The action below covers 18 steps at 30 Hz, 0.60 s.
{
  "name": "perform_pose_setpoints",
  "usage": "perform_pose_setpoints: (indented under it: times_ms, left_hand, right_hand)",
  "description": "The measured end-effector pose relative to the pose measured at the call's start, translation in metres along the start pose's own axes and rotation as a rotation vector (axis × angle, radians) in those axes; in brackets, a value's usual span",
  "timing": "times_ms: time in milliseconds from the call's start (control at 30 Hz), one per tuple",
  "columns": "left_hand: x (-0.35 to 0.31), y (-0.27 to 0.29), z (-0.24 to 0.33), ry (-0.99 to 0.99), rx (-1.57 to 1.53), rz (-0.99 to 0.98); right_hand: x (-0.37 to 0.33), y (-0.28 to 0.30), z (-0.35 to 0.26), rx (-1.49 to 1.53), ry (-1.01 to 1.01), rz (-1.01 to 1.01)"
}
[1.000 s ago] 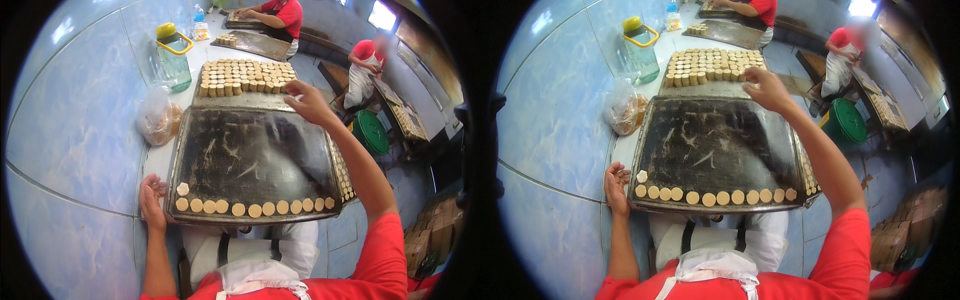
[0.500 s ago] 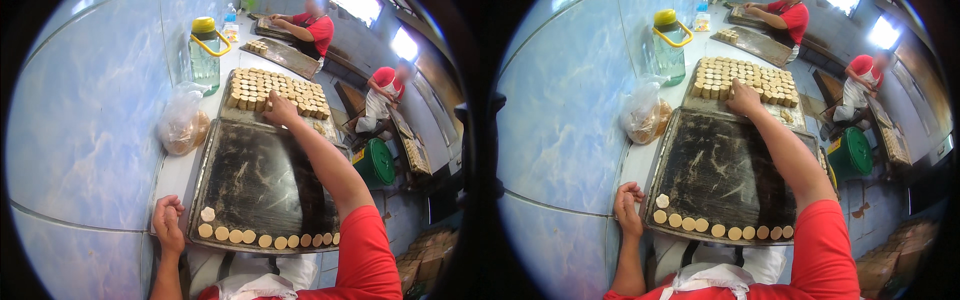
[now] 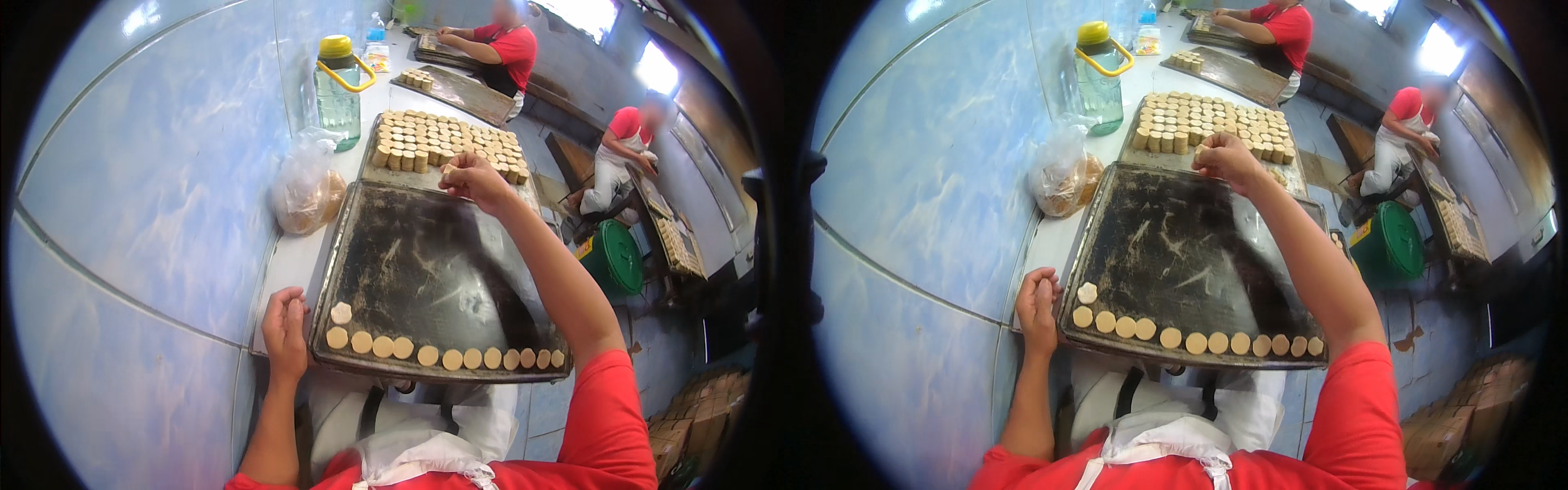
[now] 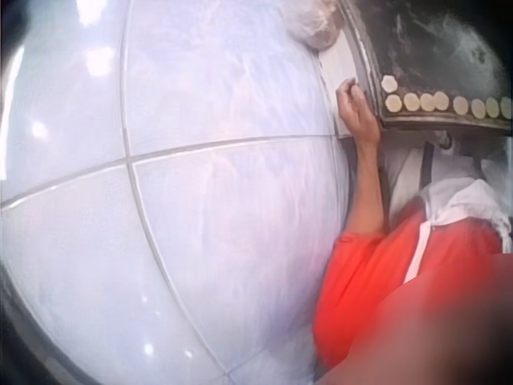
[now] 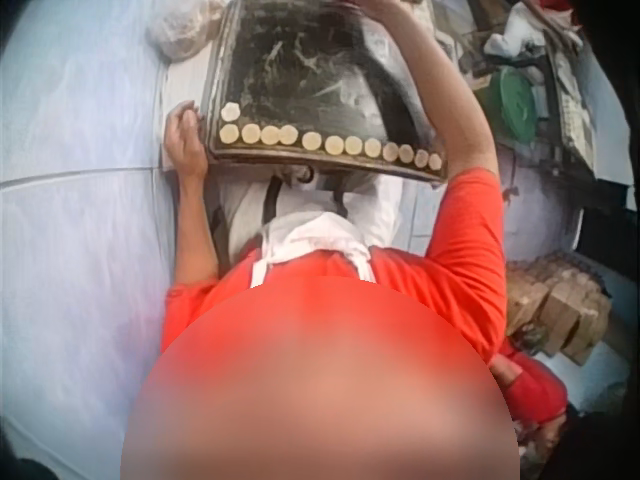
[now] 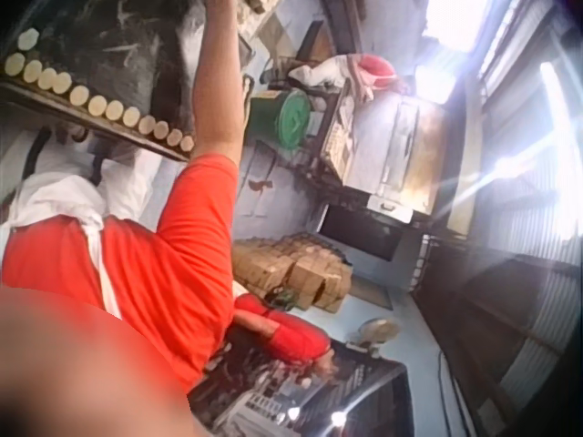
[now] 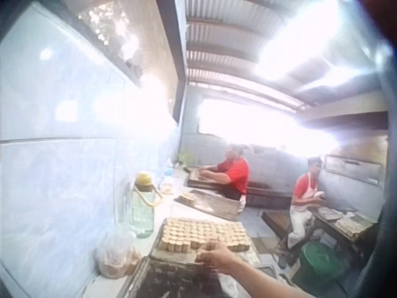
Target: The person sits at a low table and repeatedly picks small cylindrical dough pieces, splits them, and places them flat on a metal tray. They continue filling the tray with these pieces while other workers perform similar tasks nearby.
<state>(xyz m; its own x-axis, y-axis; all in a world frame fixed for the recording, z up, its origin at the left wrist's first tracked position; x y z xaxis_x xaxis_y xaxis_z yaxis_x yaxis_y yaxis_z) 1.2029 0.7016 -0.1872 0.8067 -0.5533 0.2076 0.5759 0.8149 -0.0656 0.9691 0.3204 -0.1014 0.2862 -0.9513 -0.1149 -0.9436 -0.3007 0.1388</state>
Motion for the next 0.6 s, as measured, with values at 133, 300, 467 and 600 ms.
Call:
perform_pose_setpoints:
  times_ms: [133, 300, 467, 600]
  left_hand:
    - [0.015, -0.022, 0.041, -0.136, 0.033, -0.054]
    - [0.006, -0.077, 0.101, -0.462, 0.143, -0.344]
    - [-0.012, -0.093, 0.105, -0.373, 0.215, -0.453]
    - [-0.007, -0.084, 0.094, -0.315, 0.249, -0.463]
  right_hand:
    - [-0.094, -0.012, -0.002, 0.215, -0.024, -0.172]
    - [-0.183, -0.037, -0.006, 0.197, -0.021, -0.266]
    - [-0.227, -0.049, 0.002, 0.204, 0.044, -0.312]
    - [-0.24, -0.049, 0.016, 0.265, -0.088, -0.291]
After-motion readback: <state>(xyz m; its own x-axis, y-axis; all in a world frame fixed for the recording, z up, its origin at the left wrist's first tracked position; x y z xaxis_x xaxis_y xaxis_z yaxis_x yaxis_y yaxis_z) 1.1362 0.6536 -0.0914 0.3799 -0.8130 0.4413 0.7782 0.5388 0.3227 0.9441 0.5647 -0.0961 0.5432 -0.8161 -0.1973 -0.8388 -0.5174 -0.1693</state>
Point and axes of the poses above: each hand's wrist, its own x-axis towards the middle knuckle, its own y-axis out of the back of the hand, z = x × y, the point moved 2 cm from there along x, towards the middle knuckle, and after that the axes turned 15 degrees about z, right-handed, at the moved point
